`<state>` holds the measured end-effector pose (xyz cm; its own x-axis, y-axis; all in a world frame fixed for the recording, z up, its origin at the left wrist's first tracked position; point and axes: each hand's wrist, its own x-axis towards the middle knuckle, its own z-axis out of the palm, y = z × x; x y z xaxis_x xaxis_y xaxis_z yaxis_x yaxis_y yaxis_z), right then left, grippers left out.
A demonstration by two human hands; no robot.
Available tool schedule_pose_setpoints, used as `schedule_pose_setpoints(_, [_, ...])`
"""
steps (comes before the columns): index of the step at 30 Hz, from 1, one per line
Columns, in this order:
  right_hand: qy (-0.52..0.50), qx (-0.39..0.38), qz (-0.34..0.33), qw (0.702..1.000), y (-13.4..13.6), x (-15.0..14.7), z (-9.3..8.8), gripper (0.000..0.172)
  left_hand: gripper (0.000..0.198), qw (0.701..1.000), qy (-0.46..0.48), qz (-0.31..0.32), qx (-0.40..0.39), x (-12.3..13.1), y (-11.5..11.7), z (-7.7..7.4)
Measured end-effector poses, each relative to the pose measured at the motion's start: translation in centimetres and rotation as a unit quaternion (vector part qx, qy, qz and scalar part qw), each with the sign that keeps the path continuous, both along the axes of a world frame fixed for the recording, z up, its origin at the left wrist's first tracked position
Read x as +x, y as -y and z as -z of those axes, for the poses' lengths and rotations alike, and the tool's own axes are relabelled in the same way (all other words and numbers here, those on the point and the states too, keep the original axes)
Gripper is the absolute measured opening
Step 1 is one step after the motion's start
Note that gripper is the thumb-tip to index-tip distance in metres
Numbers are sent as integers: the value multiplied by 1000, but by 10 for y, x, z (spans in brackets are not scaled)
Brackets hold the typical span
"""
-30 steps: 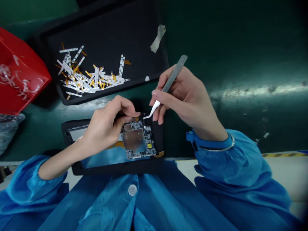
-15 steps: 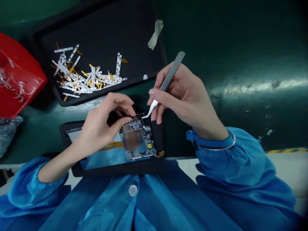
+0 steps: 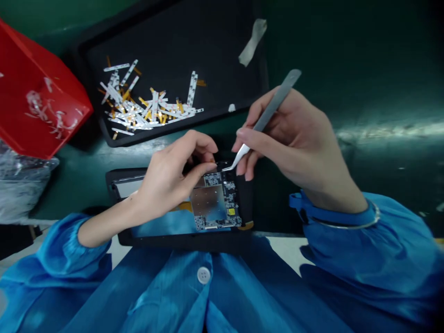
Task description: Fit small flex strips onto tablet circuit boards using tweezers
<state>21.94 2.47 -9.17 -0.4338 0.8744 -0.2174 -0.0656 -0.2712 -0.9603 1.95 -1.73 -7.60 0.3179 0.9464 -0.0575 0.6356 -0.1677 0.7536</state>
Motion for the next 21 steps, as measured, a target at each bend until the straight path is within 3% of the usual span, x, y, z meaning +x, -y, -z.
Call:
schedule_pose_setpoints(7, [-25,0,-3,1000,1,1,2,21,18,999,25,-8,26,0,5,6])
schedule_pose_setpoints(17, [-16,4,-10,1000,0,1,2,25,15,990,131,-45,-3,1,6,10])
schedule_pose_setpoints(21, [-25,5,-18,1000,-1,2,4,25,14,994,101,-46,-7,0,7,9])
